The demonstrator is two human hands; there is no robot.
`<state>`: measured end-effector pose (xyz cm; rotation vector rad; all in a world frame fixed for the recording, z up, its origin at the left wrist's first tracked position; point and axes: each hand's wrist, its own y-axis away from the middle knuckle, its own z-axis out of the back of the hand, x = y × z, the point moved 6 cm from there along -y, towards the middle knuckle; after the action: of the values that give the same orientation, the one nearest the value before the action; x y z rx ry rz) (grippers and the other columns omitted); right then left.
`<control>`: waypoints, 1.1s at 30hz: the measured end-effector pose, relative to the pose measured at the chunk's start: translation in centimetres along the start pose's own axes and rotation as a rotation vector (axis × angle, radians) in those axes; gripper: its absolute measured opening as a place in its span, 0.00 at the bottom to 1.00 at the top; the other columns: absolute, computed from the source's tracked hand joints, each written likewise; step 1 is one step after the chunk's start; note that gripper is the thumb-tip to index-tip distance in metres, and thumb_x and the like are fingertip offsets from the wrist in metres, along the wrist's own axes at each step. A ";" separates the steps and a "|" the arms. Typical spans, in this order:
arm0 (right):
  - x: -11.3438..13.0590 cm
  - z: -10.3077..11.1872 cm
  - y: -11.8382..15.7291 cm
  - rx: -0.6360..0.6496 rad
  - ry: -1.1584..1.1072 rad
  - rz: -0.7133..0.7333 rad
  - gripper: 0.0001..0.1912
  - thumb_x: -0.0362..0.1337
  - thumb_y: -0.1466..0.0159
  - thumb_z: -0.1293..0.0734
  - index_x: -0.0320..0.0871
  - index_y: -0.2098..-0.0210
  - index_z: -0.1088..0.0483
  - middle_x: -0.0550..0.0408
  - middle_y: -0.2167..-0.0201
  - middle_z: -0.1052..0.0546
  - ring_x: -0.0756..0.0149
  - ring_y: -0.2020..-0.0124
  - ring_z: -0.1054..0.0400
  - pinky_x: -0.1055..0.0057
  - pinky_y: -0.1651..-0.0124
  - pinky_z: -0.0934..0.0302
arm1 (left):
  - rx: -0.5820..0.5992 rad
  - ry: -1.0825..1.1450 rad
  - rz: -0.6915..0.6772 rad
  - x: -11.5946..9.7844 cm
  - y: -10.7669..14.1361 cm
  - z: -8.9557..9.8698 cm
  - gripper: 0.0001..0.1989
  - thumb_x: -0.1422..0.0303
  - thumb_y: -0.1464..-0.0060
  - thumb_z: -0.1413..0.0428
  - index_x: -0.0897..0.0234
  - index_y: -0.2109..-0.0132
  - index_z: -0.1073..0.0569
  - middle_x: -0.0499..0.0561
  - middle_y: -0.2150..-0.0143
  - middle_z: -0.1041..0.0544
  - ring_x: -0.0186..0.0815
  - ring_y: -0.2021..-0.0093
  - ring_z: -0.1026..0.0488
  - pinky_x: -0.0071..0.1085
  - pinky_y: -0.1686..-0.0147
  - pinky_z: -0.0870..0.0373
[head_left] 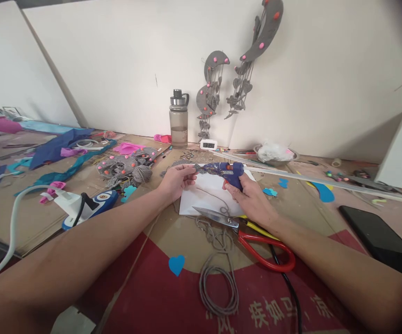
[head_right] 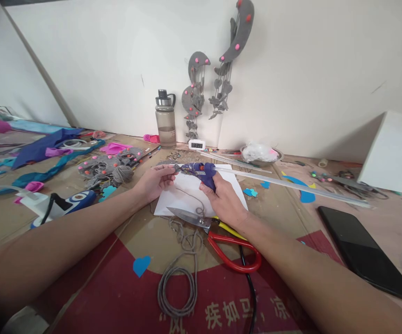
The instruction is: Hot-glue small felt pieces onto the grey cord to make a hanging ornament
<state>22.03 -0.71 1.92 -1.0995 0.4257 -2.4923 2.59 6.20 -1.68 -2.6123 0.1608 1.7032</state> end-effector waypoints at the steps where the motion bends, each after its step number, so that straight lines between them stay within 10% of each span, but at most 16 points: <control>1: 0.0 0.0 0.0 -0.001 0.000 0.003 0.19 0.46 0.35 0.42 0.43 0.50 0.36 0.52 0.65 0.26 0.62 0.66 0.34 0.65 0.62 0.39 | 0.001 -0.002 -0.003 0.0 0.0 0.0 0.06 0.78 0.54 0.41 0.71 0.66 0.30 0.53 0.73 0.25 0.27 0.78 0.31 0.22 0.79 0.35; 23: 0.1 0.2 0.0 -0.022 0.037 0.013 0.15 0.47 0.36 0.42 0.42 0.58 0.34 0.53 0.70 0.28 0.61 0.68 0.35 0.66 0.64 0.41 | -0.009 0.010 0.005 -0.1 0.1 0.0 0.05 0.79 0.54 0.42 0.71 0.66 0.30 0.53 0.74 0.25 0.27 0.78 0.31 0.22 0.78 0.34; 33: 0.0 0.0 0.0 -0.025 0.007 0.047 0.21 0.43 0.35 0.41 0.44 0.44 0.38 0.50 0.55 0.26 0.58 0.56 0.33 0.63 0.54 0.40 | 0.023 -0.003 -0.015 0.0 -0.1 0.0 0.06 0.78 0.54 0.42 0.71 0.66 0.30 0.53 0.74 0.25 0.27 0.78 0.30 0.22 0.79 0.34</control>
<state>22.03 -0.72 1.96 -1.0781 0.4803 -2.4569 2.61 6.28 -1.73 -2.5878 0.1595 1.6895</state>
